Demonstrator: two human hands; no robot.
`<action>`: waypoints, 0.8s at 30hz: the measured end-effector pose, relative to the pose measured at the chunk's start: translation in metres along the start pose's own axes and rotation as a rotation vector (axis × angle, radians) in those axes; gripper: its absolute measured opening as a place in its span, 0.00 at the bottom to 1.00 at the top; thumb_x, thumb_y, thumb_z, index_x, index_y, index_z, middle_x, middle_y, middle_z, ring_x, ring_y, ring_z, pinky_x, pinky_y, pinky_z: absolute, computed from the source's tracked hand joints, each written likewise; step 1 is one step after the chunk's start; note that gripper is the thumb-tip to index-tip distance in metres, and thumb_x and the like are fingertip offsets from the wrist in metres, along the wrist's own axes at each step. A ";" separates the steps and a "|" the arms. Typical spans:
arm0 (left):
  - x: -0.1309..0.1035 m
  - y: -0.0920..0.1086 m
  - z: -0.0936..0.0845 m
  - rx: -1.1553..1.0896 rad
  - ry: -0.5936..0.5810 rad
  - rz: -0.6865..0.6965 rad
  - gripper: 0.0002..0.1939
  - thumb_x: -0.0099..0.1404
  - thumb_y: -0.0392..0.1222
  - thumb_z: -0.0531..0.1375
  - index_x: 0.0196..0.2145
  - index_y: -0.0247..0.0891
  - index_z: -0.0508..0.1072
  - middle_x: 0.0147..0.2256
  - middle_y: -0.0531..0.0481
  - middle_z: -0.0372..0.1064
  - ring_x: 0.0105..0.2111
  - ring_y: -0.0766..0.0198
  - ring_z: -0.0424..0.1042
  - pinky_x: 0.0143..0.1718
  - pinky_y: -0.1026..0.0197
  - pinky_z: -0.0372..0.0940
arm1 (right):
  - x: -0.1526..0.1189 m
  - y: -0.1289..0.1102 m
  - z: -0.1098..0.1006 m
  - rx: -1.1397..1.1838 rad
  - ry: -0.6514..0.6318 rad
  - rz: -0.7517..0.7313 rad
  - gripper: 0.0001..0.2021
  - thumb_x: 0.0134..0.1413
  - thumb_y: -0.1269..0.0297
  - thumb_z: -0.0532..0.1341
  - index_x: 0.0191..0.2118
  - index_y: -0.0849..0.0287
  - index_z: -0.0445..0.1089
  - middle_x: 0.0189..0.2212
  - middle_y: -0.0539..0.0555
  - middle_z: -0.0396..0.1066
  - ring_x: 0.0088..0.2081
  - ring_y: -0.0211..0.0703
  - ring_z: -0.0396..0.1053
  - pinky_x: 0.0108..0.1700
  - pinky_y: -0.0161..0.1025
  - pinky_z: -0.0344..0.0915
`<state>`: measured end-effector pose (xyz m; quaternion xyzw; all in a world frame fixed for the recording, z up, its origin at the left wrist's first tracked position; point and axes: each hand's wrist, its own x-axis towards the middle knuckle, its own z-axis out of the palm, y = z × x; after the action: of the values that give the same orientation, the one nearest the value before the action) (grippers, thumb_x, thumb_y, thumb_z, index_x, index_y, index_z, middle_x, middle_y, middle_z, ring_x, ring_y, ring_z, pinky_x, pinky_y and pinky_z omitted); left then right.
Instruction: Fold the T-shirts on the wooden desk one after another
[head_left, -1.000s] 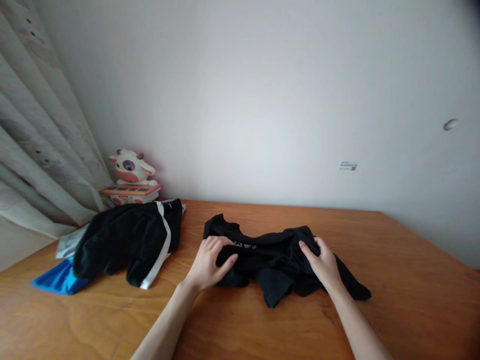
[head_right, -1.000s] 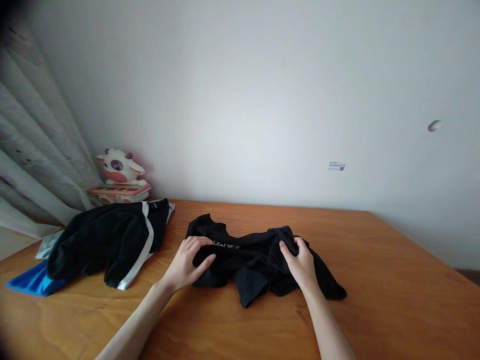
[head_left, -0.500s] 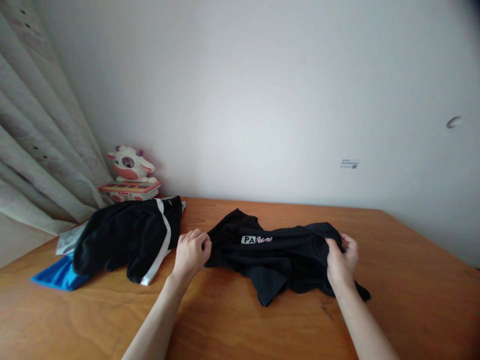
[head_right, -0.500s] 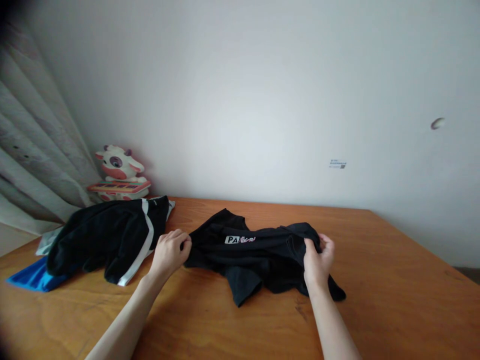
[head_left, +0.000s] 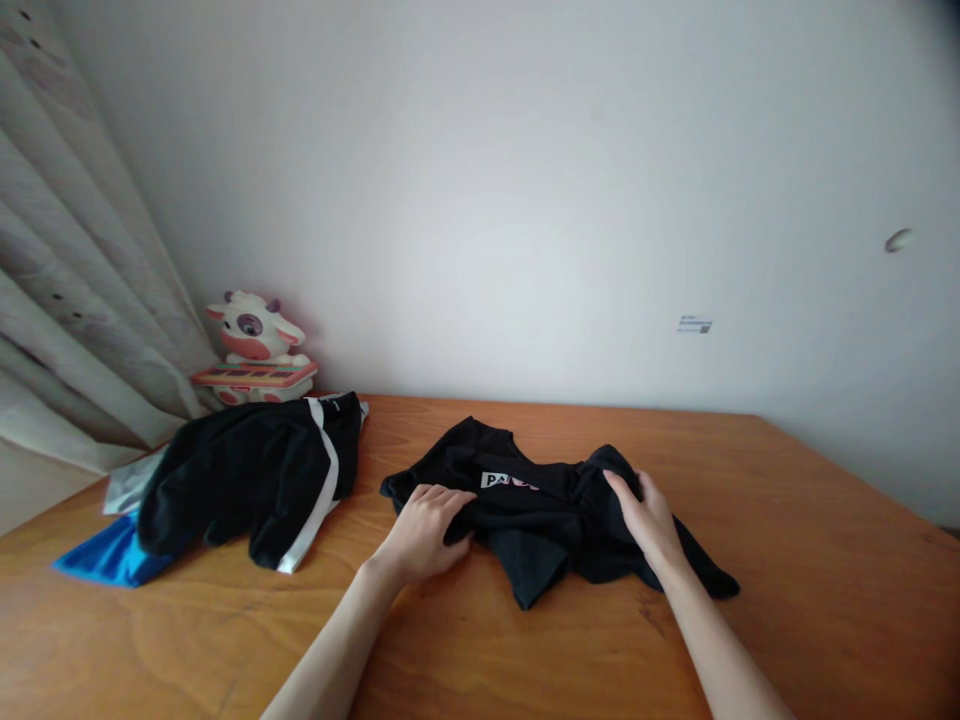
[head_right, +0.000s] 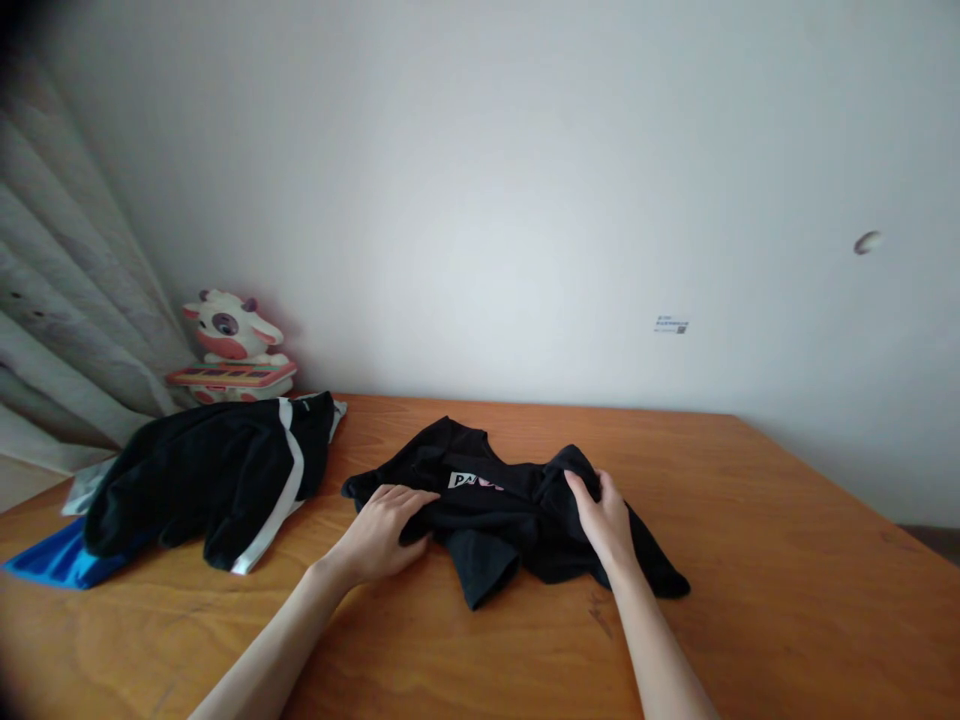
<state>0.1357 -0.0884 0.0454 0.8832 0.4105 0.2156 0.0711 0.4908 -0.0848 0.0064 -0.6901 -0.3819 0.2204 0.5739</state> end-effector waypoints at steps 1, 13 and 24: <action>0.000 -0.002 -0.001 0.013 -0.009 -0.029 0.22 0.57 0.37 0.61 0.51 0.40 0.75 0.47 0.43 0.78 0.48 0.48 0.74 0.53 0.49 0.61 | 0.000 0.001 0.001 0.044 0.013 -0.001 0.21 0.39 0.44 0.69 0.35 0.53 0.73 0.32 0.53 0.76 0.42 0.57 0.73 0.47 0.48 0.68; 0.001 -0.003 -0.017 -0.073 0.018 -0.515 0.23 0.67 0.61 0.55 0.46 0.40 0.70 0.29 0.53 0.75 0.32 0.57 0.76 0.34 0.61 0.61 | 0.004 0.007 -0.003 0.008 -0.011 -0.256 0.23 0.45 0.58 0.57 0.49 0.52 0.73 0.52 0.56 0.74 0.57 0.55 0.68 0.62 0.53 0.59; 0.007 -0.025 0.006 -0.371 0.217 -0.685 0.05 0.63 0.43 0.62 0.36 0.42 0.75 0.30 0.51 0.75 0.35 0.54 0.76 0.40 0.57 0.65 | -0.009 -0.007 0.000 -0.126 -0.007 -0.183 0.24 0.42 0.41 0.67 0.39 0.55 0.71 0.37 0.56 0.77 0.42 0.55 0.73 0.48 0.48 0.66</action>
<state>0.1252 -0.0659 0.0343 0.6395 0.6403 0.3420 0.2530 0.4831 -0.0914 0.0119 -0.6863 -0.4584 0.1447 0.5458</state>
